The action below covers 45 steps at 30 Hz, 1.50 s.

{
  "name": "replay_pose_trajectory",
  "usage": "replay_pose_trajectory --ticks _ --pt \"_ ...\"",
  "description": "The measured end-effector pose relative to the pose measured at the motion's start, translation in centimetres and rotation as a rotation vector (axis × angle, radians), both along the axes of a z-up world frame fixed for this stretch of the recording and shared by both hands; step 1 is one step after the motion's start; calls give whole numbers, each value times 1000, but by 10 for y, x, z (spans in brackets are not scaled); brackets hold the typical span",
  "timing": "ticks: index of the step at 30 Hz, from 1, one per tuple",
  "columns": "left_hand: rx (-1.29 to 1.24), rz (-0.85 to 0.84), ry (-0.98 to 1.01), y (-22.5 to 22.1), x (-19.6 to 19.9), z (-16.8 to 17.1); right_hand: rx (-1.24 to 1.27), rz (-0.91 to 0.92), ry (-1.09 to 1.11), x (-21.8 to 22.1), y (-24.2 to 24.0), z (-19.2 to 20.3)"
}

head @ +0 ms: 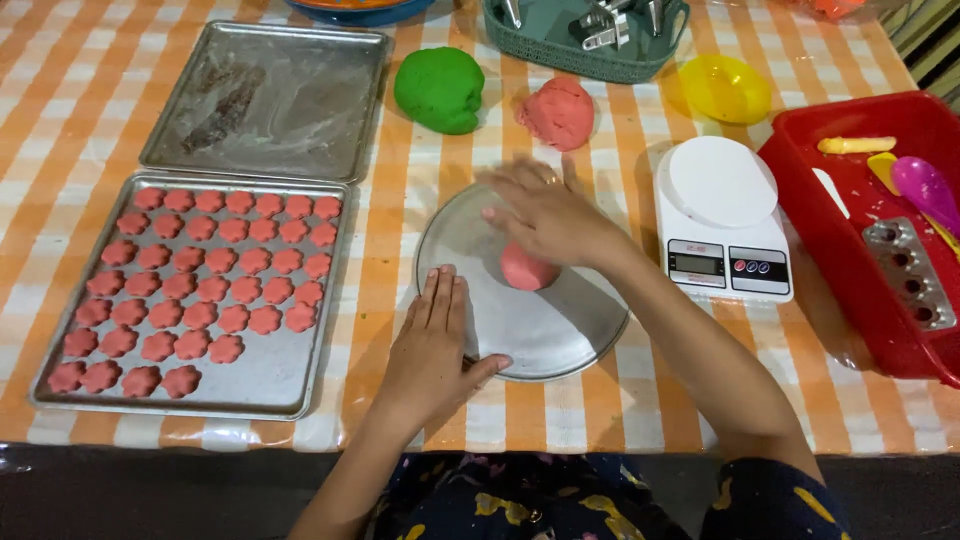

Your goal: The person weighs small portions of pink dough, rolls them into balls, flattens them using a metal cylinder on a plate, and then uses a small cutter to create flower-shaped pieces which are placed on a tray.

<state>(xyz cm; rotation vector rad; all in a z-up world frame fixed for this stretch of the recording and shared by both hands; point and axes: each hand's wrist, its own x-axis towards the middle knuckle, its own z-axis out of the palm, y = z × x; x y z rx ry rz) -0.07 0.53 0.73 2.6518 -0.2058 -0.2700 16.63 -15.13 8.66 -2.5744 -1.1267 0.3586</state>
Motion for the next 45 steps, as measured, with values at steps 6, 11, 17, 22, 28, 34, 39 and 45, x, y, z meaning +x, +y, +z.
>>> replay_pose_trajectory --ticks 6,11,17,22,28,34,39,45 --pt "31 -12 8 0 4 -12 -210 156 -227 -11 30 -58" --pt "51 -5 -38 -2 -1 -8 -61 95 114 -3 22 -44" --pt "19 16 -13 -4 1 5 52 62 429 14 19 -58" --pt "7 15 -7 -4 0 3 -139 22 -202 -11 26 -63" --pt "-18 16 -7 -5 0 4 174 58 429 21 4 -45" --pt "-7 33 22 -2 2 -4 664 -138 593 57 -121 -12" --pt "70 23 -162 1 1 -33 34 -726 -285 46 -259 21" --pt "57 29 -144 1 1 -29 -406 -1108 227 48 -349 -25"
